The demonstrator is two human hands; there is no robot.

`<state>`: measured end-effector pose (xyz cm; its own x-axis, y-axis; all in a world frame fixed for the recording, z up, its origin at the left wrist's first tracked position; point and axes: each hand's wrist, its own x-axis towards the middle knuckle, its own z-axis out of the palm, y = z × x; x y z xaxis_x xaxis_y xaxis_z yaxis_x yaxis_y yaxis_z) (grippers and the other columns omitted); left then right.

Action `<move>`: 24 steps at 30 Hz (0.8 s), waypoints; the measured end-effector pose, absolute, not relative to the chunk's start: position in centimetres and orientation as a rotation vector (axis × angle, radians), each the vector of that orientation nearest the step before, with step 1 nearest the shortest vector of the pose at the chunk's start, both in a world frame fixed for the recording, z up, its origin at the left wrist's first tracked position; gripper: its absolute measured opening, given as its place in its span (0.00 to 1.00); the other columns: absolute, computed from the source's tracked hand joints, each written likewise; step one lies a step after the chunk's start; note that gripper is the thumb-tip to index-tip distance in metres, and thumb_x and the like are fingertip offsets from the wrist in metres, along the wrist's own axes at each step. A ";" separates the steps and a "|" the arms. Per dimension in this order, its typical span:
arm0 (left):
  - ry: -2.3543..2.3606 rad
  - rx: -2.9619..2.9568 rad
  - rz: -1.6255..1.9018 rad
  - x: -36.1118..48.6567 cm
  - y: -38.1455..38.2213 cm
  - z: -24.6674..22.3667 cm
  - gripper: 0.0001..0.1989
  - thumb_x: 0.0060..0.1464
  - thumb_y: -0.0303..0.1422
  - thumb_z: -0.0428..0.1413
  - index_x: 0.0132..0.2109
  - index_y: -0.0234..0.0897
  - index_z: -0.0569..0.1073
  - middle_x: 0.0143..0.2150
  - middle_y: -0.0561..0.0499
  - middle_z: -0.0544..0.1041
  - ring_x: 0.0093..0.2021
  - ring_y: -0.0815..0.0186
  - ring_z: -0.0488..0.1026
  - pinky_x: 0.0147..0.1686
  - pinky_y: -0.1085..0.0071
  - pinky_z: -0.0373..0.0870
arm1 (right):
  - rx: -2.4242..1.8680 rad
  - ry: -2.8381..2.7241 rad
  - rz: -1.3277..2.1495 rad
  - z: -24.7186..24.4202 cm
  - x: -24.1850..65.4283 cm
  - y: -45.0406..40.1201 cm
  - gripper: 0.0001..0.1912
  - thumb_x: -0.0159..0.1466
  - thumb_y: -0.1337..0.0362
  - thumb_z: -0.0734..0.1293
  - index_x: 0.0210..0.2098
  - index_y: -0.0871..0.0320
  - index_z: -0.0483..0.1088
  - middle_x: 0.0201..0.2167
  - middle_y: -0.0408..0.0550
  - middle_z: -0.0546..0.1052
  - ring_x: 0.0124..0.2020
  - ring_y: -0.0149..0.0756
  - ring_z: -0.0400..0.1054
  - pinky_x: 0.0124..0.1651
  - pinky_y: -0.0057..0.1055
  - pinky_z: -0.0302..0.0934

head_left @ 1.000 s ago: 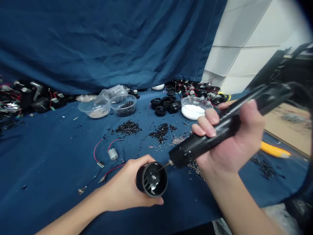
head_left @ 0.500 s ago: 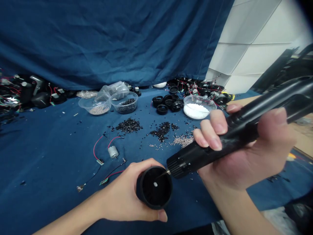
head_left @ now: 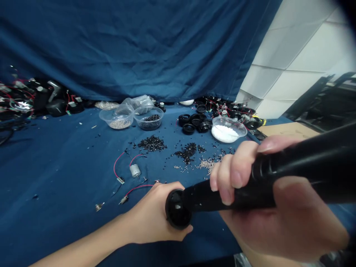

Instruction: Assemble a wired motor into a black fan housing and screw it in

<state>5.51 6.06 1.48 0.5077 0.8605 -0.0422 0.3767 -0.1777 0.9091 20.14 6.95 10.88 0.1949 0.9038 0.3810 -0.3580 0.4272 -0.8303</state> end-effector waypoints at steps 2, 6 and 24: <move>1.046 1.774 0.646 5.5 5.9 1.3 0.14 0.38 0.28 0.63 0.34 0.36 0.68 0.28 0.58 0.70 0.27 0.69 0.64 0.27 0.73 0.61 | -0.690 -1.030 0.964 11.1 19.9 6.7 0.21 0.59 0.54 0.70 0.26 0.54 0.54 0.10 0.33 0.62 0.07 0.29 0.55 0.13 0.30 0.57; 1.038 1.780 0.640 5.6 5.7 1.3 0.13 0.39 0.29 0.62 0.33 0.36 0.67 0.28 0.57 0.71 0.27 0.69 0.64 0.27 0.73 0.61 | -0.666 -1.097 0.942 11.2 19.7 6.2 0.19 0.58 0.55 0.71 0.27 0.54 0.56 0.11 0.33 0.63 0.08 0.28 0.56 0.15 0.31 0.57; 0.872 1.624 0.583 5.5 5.4 1.9 0.19 0.36 0.32 0.67 0.35 0.34 0.68 0.29 0.56 0.71 0.27 0.71 0.63 0.24 0.76 0.59 | -0.548 -1.157 0.831 9.9 20.7 4.8 0.16 0.53 0.59 0.73 0.36 0.50 0.64 0.16 0.34 0.66 0.10 0.28 0.56 0.12 0.31 0.55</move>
<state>5.48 5.35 1.94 0.6012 0.7952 -0.0788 0.2315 -0.0789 0.9696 20.67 4.77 9.91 0.1676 0.8038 0.5708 -0.2833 0.5938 -0.7531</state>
